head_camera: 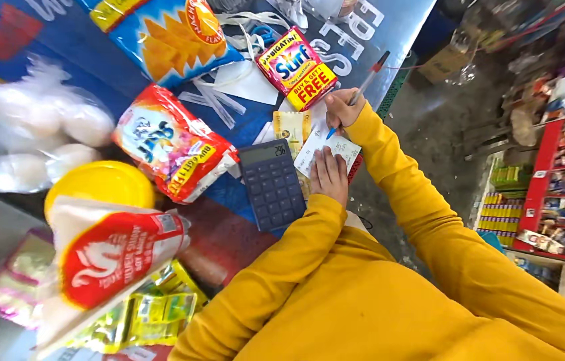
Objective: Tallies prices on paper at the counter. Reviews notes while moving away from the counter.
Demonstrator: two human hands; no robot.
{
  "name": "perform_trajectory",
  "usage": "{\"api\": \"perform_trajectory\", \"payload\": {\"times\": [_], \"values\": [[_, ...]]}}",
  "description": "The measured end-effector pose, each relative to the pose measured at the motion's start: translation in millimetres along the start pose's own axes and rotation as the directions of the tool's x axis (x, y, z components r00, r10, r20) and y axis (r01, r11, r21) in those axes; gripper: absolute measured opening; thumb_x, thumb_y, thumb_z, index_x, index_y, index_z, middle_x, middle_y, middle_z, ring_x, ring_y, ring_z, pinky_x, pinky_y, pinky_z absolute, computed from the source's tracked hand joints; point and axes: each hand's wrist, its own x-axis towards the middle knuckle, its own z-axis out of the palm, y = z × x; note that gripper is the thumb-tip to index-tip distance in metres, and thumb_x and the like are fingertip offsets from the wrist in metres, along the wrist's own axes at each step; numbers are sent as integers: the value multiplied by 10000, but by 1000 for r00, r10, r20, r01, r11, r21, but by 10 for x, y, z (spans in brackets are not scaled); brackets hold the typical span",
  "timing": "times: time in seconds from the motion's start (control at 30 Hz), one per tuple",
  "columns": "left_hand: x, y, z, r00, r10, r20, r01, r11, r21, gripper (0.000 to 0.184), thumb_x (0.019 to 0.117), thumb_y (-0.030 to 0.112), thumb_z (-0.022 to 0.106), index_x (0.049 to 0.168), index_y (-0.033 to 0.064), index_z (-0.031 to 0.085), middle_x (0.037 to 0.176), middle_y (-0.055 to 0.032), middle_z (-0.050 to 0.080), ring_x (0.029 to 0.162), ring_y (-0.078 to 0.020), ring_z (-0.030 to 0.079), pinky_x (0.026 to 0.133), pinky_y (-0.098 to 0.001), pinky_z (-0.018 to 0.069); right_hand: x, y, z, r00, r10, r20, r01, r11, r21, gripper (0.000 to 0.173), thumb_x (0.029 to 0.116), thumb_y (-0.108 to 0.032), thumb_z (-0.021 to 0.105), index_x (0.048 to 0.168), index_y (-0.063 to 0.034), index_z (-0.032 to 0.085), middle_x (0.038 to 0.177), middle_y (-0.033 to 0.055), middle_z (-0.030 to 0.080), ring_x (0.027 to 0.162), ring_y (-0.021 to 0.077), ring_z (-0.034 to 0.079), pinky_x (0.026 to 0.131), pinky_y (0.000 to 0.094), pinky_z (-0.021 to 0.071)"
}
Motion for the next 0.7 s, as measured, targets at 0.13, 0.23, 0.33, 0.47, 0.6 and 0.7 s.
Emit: {"api": "perform_trajectory", "payload": {"times": [0.13, 0.23, 0.33, 0.47, 0.6, 0.7], "values": [[14, 10, -43, 998, -26, 55, 30, 997, -65, 469, 921, -116, 545, 1390, -100, 551, 1505, -304, 475, 1392, -439, 489, 1127, -484, 383, 13, 4, 38, 999, 25, -24, -25, 999, -26, 340, 1039, -68, 440, 734, -98, 587, 520, -110, 555, 445, -30, 539, 451, 143, 473], [30, 13, -76, 993, -26, 118, 36, 996, -76, 477, 938, -113, 524, 1416, -101, 519, 1529, -306, 443, 1411, -440, 466, 1145, -493, 363, -7, -8, 52, 998, 33, -48, -34, 999, -29, 327, 1036, -64, 447, 743, -97, 589, 519, -109, 549, 443, -29, 530, 451, 141, 465], [33, 12, -79, 992, -19, 126, 26, 998, -61, 473, 941, -111, 518, 1413, -108, 518, 1528, -310, 442, 1407, -442, 470, 1142, -494, 369, 6, 4, 33, 999, 38, -20, -39, 999, -35, 310, 1030, -59, 454, 758, -91, 599, 517, -113, 544, 440, -34, 528, 447, 139, 466], [27, 18, -60, 996, -18, 90, 22, 999, -47, 456, 945, -108, 513, 1401, -115, 527, 1513, -306, 464, 1399, -436, 483, 1135, -482, 376, 23, -7, 44, 997, 60, -39, -61, 997, -43, 315, 1027, -43, 463, 741, -89, 587, 514, -109, 538, 433, -34, 520, 439, 137, 459], [19, 17, -29, 999, -17, 49, 20, 998, -53, 451, 938, -109, 524, 1388, -124, 536, 1501, -310, 476, 1381, -439, 503, 1123, -483, 391, 18, -35, 73, 992, 81, -99, -86, 995, -49, 313, 1026, -38, 478, 738, -81, 591, 513, -101, 549, 428, -29, 523, 437, 140, 462], [36, 9, -100, 987, -18, 162, 36, 994, -104, 477, 957, -106, 501, 1433, -124, 481, 1547, -313, 413, 1433, -447, 435, 1159, -502, 346, 16, -43, 68, 990, 96, -103, -106, 990, -92, 306, 1036, -66, 477, 752, -70, 590, 523, -94, 542, 437, -21, 524, 446, 150, 462]]}}
